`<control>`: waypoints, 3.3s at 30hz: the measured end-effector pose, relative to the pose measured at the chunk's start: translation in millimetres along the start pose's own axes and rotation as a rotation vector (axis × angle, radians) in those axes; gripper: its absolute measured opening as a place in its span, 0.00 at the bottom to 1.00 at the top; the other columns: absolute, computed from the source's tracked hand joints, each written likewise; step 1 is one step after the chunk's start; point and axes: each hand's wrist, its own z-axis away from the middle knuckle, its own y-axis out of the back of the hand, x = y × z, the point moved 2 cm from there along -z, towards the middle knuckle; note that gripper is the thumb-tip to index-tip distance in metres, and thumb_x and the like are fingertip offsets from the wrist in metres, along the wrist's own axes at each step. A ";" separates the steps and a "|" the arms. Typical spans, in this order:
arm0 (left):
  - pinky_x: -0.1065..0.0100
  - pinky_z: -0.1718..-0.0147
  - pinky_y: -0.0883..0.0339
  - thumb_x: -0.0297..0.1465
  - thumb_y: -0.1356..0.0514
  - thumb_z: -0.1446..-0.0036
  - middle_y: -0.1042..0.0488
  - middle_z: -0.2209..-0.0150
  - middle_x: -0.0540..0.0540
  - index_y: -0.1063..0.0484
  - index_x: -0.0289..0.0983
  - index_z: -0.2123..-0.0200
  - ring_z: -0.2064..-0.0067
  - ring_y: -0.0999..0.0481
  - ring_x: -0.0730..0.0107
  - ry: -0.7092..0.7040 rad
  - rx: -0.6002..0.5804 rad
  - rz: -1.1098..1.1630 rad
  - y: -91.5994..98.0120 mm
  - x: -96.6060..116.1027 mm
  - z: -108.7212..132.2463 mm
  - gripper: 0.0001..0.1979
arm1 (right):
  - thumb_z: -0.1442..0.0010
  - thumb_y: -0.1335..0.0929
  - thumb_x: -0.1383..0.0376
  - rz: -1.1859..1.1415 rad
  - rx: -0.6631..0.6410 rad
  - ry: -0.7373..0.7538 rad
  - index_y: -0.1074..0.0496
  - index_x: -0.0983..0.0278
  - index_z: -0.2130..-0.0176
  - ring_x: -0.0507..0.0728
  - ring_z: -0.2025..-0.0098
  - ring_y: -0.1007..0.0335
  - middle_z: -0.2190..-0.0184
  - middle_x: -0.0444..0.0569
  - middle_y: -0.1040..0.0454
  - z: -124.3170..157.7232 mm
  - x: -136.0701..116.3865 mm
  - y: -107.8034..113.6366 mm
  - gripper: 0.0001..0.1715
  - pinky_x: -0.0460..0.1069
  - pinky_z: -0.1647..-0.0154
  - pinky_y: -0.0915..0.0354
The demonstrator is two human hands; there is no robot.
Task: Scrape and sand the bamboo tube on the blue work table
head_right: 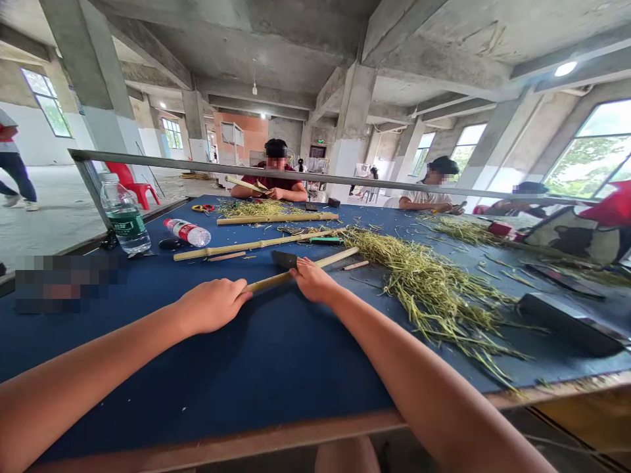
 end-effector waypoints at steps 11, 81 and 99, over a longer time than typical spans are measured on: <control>0.57 0.67 0.29 0.42 0.60 0.29 0.18 0.62 0.36 0.30 0.39 0.58 0.61 0.17 0.48 -0.016 0.008 -0.007 -2.7 -1.3 -0.6 0.22 | 0.28 0.41 0.64 0.048 0.079 -0.275 0.27 0.71 0.46 0.64 0.31 0.41 0.38 0.65 0.30 -2.5 58.8 15.8 0.21 0.57 0.30 0.47; 0.55 0.64 0.29 0.42 0.58 0.30 0.18 0.60 0.35 0.28 0.40 0.53 0.60 0.17 0.46 -0.019 0.001 -0.048 -1.1 1.2 0.8 0.22 | 0.26 0.40 0.57 -0.071 -0.067 0.160 0.33 0.67 0.34 0.62 0.25 0.53 0.30 0.58 0.39 7.9 -36.8 -4.4 0.28 0.60 0.24 0.57; 0.51 0.63 0.28 0.43 0.58 0.30 0.18 0.58 0.33 0.27 0.39 0.54 0.57 0.17 0.42 -0.010 0.004 -0.031 0.4 3.5 1.3 0.23 | 0.26 0.41 0.55 -0.058 -0.036 0.101 0.26 0.65 0.43 0.63 0.32 0.38 0.39 0.58 0.26 1.8 -26.8 -10.1 0.26 0.57 0.27 0.50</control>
